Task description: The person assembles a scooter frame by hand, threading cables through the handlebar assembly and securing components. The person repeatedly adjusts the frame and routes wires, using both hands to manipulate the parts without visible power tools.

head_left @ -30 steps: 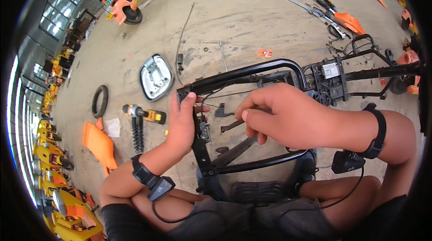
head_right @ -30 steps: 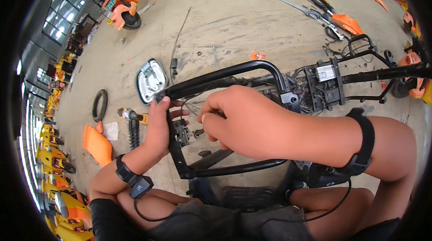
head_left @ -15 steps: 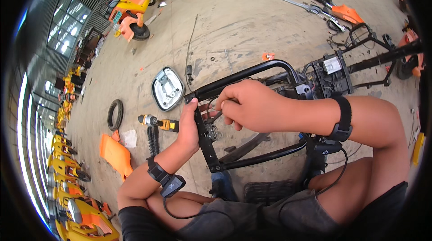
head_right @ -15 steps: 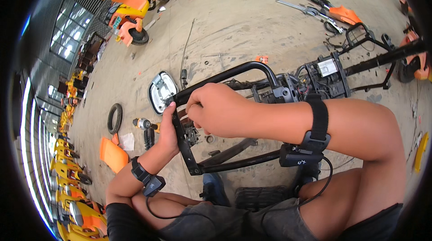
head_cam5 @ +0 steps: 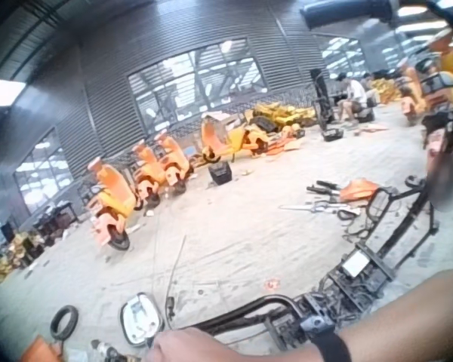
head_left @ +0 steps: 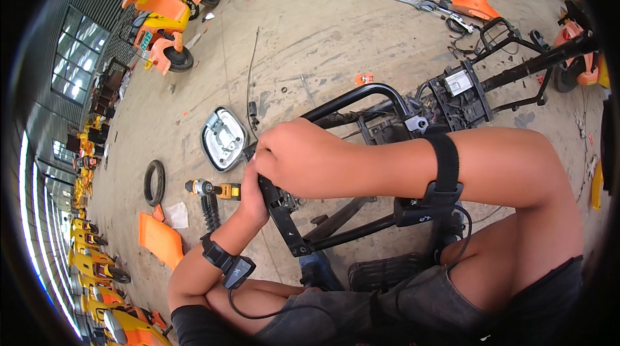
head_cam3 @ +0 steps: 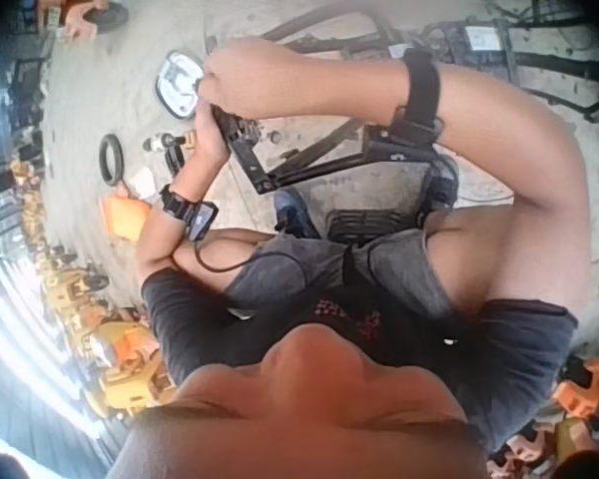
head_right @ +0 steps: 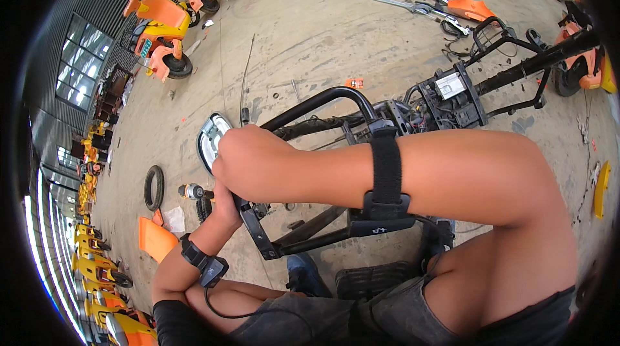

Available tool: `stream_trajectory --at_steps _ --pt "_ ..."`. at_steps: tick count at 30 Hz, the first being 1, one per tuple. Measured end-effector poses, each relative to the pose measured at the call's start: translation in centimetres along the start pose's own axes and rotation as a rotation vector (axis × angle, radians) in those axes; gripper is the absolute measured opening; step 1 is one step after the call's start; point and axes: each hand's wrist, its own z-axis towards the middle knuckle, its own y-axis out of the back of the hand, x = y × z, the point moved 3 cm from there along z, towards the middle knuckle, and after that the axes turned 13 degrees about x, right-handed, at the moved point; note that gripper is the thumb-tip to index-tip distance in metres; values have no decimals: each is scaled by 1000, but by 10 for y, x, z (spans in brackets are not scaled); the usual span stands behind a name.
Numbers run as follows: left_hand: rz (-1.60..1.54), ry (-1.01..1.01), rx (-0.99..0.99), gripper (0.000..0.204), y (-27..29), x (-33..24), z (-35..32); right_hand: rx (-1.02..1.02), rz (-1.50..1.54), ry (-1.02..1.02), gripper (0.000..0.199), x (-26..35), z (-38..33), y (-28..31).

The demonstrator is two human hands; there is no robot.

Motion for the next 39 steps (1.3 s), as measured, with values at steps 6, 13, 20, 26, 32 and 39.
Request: stream_trajectory --at_steps 6,13,20,26,32,39 --pt "43 -70 8 51 7 4 1 13 -172 133 22 12 6 -14" --pt "-127 75 108 58 -1 1 3 90 -422 249 16 15 -18 -23" --pt "-23 139 128 68 11 11 7 260 -585 373 18 0 -72 -66" --pt "49 147 124 75 11 11 8 278 -503 355 28 -9 -84 -71" --pt "43 147 135 74 14 13 9 443 -595 281 39 -18 -93 -79" --pt "43 129 123 74 15 14 10 460 -593 281 52 -26 -98 -84"
